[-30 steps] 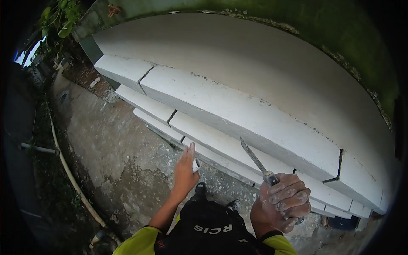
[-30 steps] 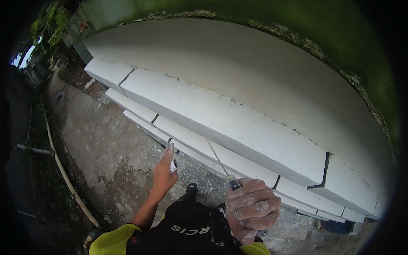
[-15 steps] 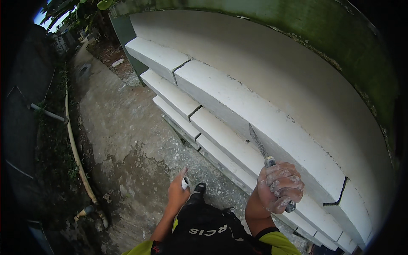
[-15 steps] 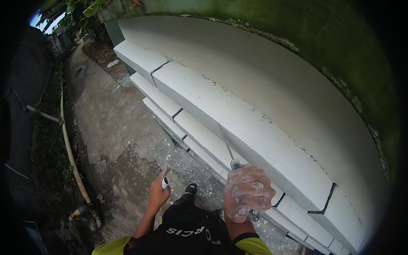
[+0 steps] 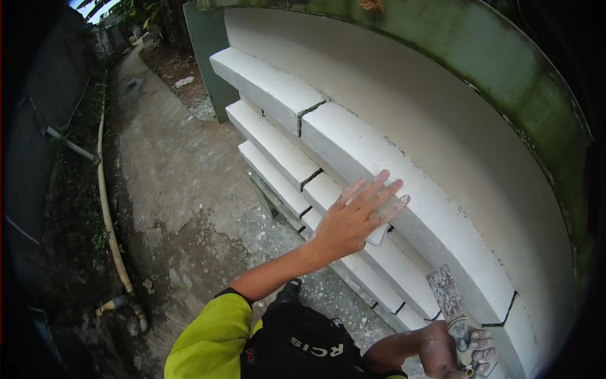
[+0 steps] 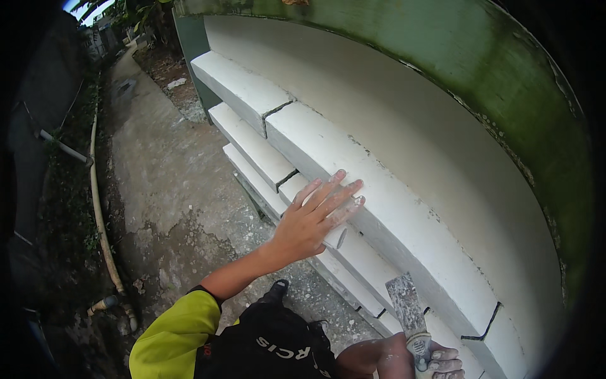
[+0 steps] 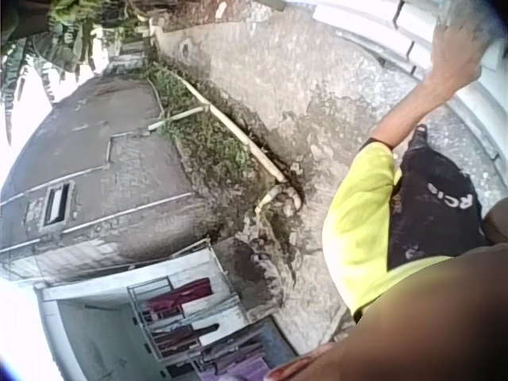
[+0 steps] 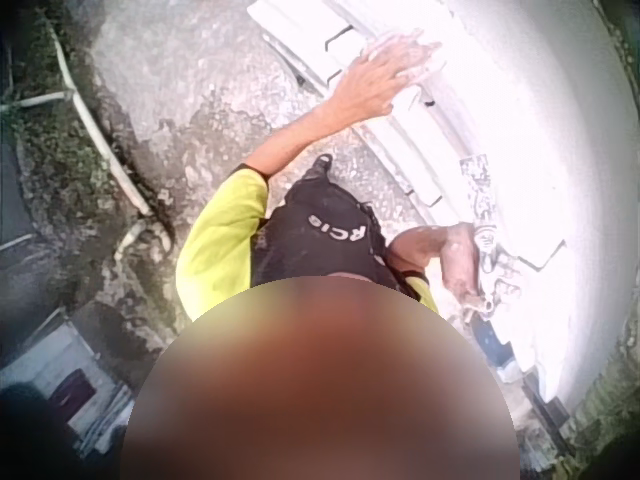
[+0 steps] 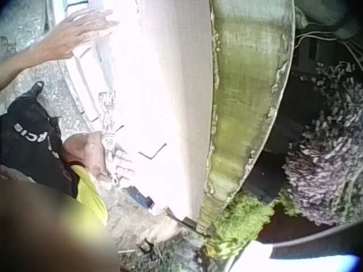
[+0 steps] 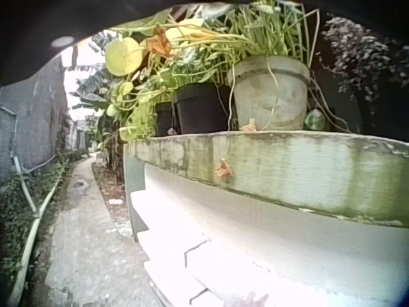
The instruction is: Repairing and smoothing the grooves of an exterior wall using a putty knife.
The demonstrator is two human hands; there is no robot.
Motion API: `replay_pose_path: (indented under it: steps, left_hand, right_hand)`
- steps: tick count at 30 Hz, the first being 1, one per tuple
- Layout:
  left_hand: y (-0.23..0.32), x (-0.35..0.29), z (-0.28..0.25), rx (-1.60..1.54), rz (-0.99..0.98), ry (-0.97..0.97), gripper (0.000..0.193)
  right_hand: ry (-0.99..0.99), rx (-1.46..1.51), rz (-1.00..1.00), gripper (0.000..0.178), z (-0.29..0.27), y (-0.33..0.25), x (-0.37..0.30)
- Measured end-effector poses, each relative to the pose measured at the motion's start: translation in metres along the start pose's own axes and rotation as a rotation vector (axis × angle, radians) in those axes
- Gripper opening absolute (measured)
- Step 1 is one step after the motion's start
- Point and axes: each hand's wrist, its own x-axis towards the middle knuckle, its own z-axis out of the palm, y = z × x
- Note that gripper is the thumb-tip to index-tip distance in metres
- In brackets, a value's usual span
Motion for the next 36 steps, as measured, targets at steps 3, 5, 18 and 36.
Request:
replay_pose_path:
  steps: [3,5,18,36]
  left_hand:
    - [-0.049,0.01,-0.011,0.142,-0.176,-0.021,0.088]
    - [-0.086,0.006,-0.025,0.251,-0.302,0.048,0.087]
    - [-0.237,-0.006,-0.036,0.074,-0.182,0.31,0.074]
    - [-0.268,-0.014,-0.006,-0.029,-0.128,0.439,0.066]
  right_hand:
    - [0.037,-0.152,0.117,0.034,0.024,0.003,-0.001]
    - [0.073,-0.256,0.193,0.039,0.041,0.003,-0.004]
    - [-0.622,-0.349,1.073,0.021,0.148,0.034,-0.128]
    - [-0.841,-0.509,0.935,0.021,0.223,0.039,-0.168]
